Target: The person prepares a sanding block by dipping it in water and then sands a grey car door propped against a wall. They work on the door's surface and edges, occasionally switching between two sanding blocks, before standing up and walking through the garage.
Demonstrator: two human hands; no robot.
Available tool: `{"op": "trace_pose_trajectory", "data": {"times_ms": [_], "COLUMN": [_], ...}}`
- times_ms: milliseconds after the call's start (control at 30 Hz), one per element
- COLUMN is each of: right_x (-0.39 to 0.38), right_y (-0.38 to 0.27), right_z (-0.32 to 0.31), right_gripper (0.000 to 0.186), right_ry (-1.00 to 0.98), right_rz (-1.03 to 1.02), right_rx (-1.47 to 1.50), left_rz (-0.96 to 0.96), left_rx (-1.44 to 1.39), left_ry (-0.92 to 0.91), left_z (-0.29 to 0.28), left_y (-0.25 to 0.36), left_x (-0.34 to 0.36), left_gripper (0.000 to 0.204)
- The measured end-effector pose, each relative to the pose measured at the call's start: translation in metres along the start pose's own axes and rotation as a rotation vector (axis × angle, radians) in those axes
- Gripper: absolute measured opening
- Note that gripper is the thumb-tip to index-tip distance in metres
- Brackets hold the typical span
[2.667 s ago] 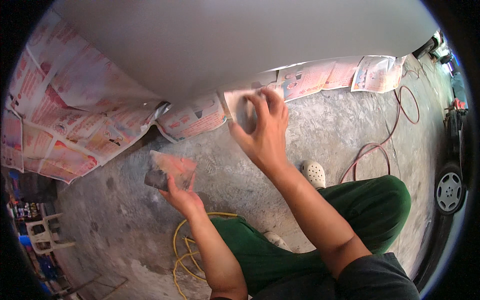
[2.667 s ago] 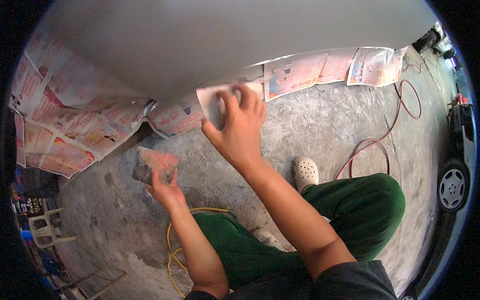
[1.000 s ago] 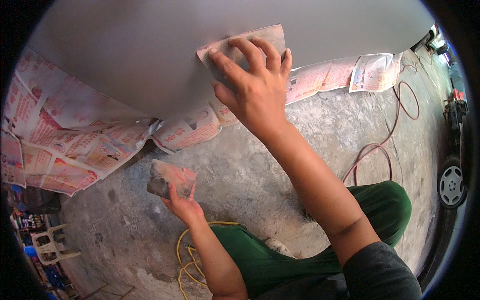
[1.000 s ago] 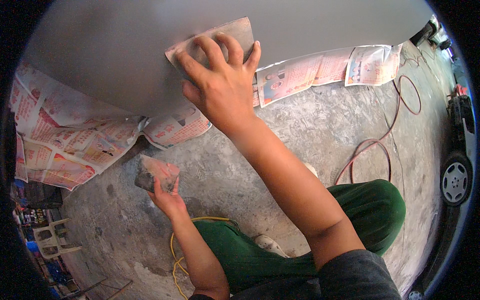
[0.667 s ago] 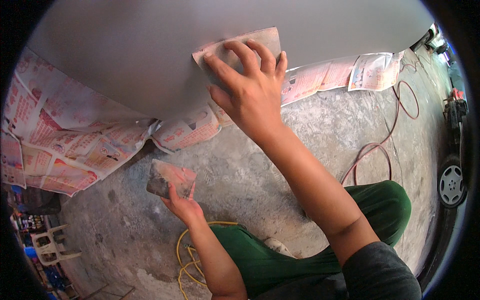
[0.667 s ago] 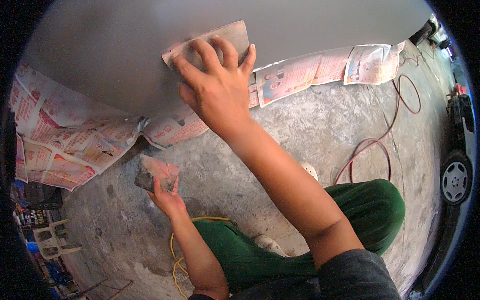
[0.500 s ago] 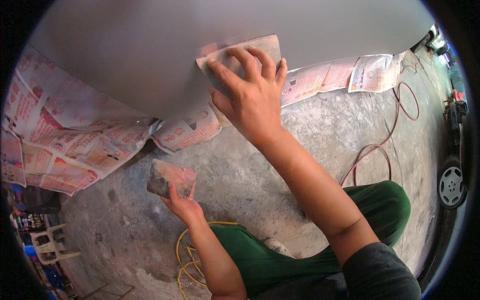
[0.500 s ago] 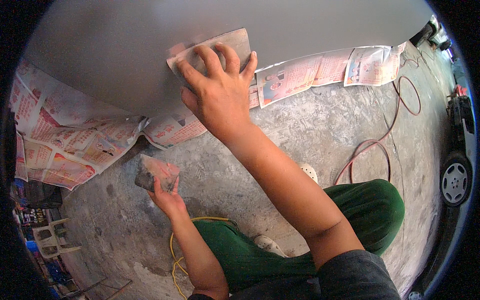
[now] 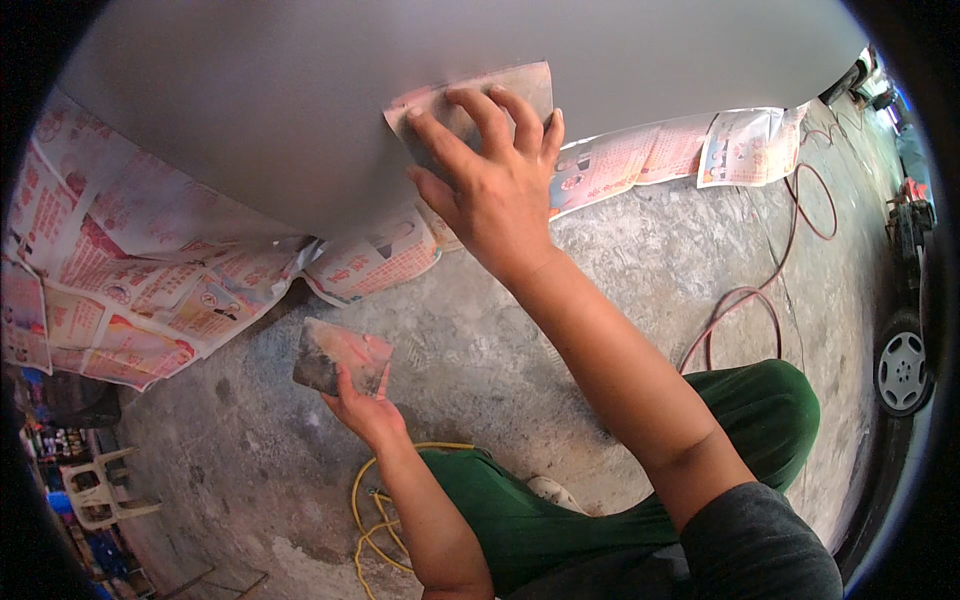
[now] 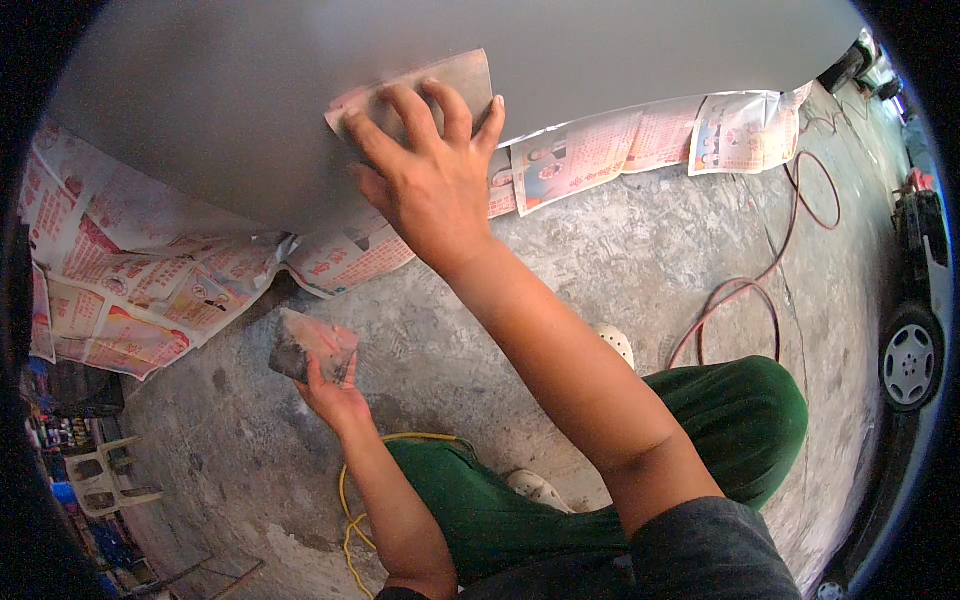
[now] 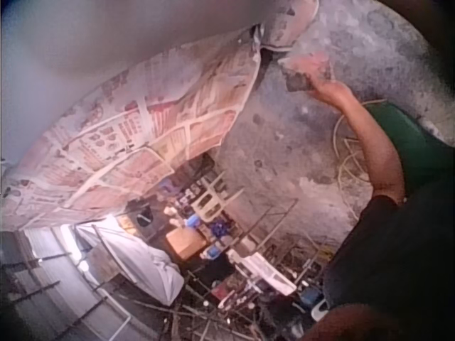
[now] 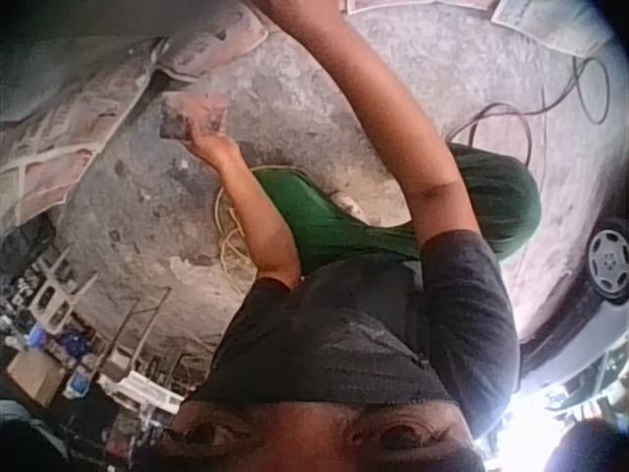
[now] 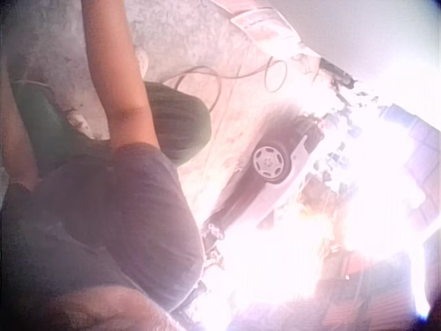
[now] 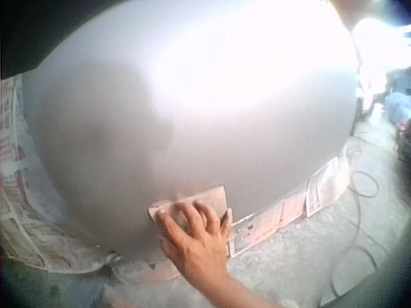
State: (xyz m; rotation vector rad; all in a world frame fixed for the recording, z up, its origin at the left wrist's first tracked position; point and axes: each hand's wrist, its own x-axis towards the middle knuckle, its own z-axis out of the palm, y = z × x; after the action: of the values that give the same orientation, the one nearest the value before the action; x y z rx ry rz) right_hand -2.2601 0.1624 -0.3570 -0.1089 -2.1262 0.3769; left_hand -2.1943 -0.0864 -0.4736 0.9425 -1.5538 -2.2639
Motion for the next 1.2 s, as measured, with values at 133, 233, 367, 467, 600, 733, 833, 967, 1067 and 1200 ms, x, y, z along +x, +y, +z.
{"op": "trace_pose_trajectory", "data": {"times_ms": [133,233,367,467,600,733,833,967,1067,1200], "right_x": [-0.003,0.005,-0.002,-0.008,-0.006,0.003,0.004,-0.005,-0.012,-0.009], "right_y": [-0.002,0.001,0.006,0.003,0.004,-0.002,0.003,0.006,0.002,0.001], "right_z": [-0.005,-0.003,0.001,-0.004,-0.005,-0.003,0.004,0.007,-0.003,-0.010], "right_gripper": [0.054,0.054,0.053,0.053,0.053,0.055,0.052,0.053,0.054,0.056], "right_ry": [-0.024,0.032,-0.008,-0.040,-0.014,0.011,0.033,-0.022,-0.084,-0.061], "right_rz": [0.018,-0.003,-0.006,0.021,-0.002,-0.046,-0.047,-0.027,0.013,0.045], "right_rx": [0.014,-0.009,0.001,0.019,0.038,-0.020,-0.001,-0.020,-0.006,0.017], "left_rz": [-0.007,-0.011,-0.024,0.001,-0.007,-0.018,-0.020,-0.030,-0.025,-0.032], "left_rx": [-0.008,-0.008,-0.010,-0.013,-0.016,-0.017,-0.016,-0.022,-0.033,-0.009], "left_ry": [-0.001,-0.012,0.002,-0.031,0.016,0.005,-0.024,0.036,0.013,-0.013], "left_z": [0.002,0.001,0.003,0.000,0.004,0.003,0.000,0.002,0.000,0.001], "left_y": [0.005,0.005,0.006,0.005,0.005,0.007,0.005,0.004,0.004,0.007], "left_x": [-0.005,-0.005,-0.008,-0.006,-0.008,-0.008,-0.004,-0.004,-0.003,-0.006], "left_gripper": [0.081,0.078,0.074,0.073,0.074,0.080,0.084,0.088,0.090,0.097]}}
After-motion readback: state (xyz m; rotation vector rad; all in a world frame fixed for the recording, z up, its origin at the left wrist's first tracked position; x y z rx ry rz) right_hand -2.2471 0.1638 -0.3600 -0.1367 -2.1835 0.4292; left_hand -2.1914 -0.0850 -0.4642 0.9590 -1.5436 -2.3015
